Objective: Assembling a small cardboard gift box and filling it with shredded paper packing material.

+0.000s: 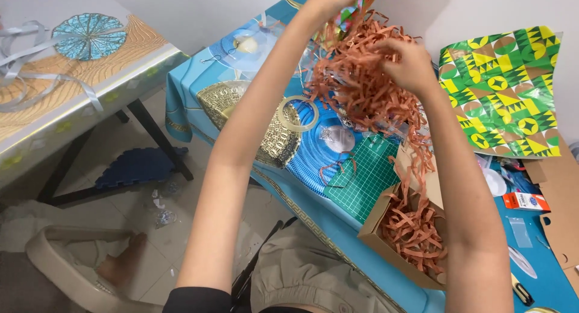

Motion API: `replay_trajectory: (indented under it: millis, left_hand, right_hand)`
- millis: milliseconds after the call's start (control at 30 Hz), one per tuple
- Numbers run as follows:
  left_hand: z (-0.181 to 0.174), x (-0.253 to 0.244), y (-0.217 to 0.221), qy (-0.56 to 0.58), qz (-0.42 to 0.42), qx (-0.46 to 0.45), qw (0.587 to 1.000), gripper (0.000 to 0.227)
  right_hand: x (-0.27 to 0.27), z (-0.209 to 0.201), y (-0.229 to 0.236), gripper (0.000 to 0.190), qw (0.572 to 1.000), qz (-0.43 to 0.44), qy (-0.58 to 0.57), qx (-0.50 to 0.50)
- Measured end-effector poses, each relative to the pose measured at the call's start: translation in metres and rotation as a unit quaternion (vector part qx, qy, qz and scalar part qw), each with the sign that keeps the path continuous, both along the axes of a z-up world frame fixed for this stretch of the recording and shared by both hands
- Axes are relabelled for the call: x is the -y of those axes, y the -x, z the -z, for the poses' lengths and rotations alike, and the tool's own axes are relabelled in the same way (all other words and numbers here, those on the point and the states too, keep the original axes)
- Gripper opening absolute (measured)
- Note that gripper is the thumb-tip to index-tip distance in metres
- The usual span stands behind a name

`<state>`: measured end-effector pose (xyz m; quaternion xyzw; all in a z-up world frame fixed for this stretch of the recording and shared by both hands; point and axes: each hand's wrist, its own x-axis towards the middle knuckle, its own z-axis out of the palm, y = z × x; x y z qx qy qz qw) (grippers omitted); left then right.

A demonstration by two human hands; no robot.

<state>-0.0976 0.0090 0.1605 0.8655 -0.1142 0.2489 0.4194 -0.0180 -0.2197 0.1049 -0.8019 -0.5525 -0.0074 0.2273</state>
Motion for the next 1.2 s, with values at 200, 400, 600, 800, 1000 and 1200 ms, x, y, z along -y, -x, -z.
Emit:
replay_trajectory:
  millis: [200,400,600,800,1000,1200]
  left_hand:
    - [0.051,0.034,0.003,-0.135,0.023,-0.151,0.979,0.118]
    - [0.163,0.045,-0.045,-0.05,0.116,-0.059,0.99,0.078]
    - [0.198,0.042,-0.053,0.018,-0.012,0.099,0.995,0.037]
    - [0.209,0.02,-0.064,-0.108,-0.108,0.181,0.972,0.047]
    - [0.235,-0.003,-0.078,-0.14,-0.154,0.113,0.972,0.028]
    - [0.239,-0.01,-0.074,-0.144,-0.178,0.122,0.966,0.054]
  right_hand:
    - [-0.022,-0.032,0.008,0.024,0.984,0.026,-0.177,-0.012]
    - [-0.043,-0.054,0.026,0.036,0.972,-0.075,-0.205,-0.086]
    - [-0.039,-0.075,0.025,0.026,0.944,0.043,-0.204,-0.257]
    - [-0.027,-0.081,-0.01,0.023,0.959,0.089,-0.217,-0.158]
    - [-0.017,-0.082,-0.016,0.028,0.964,0.1,-0.034,0.242]
    - [-0.014,-0.112,0.047,0.045,0.865,0.226,0.364,0.262]
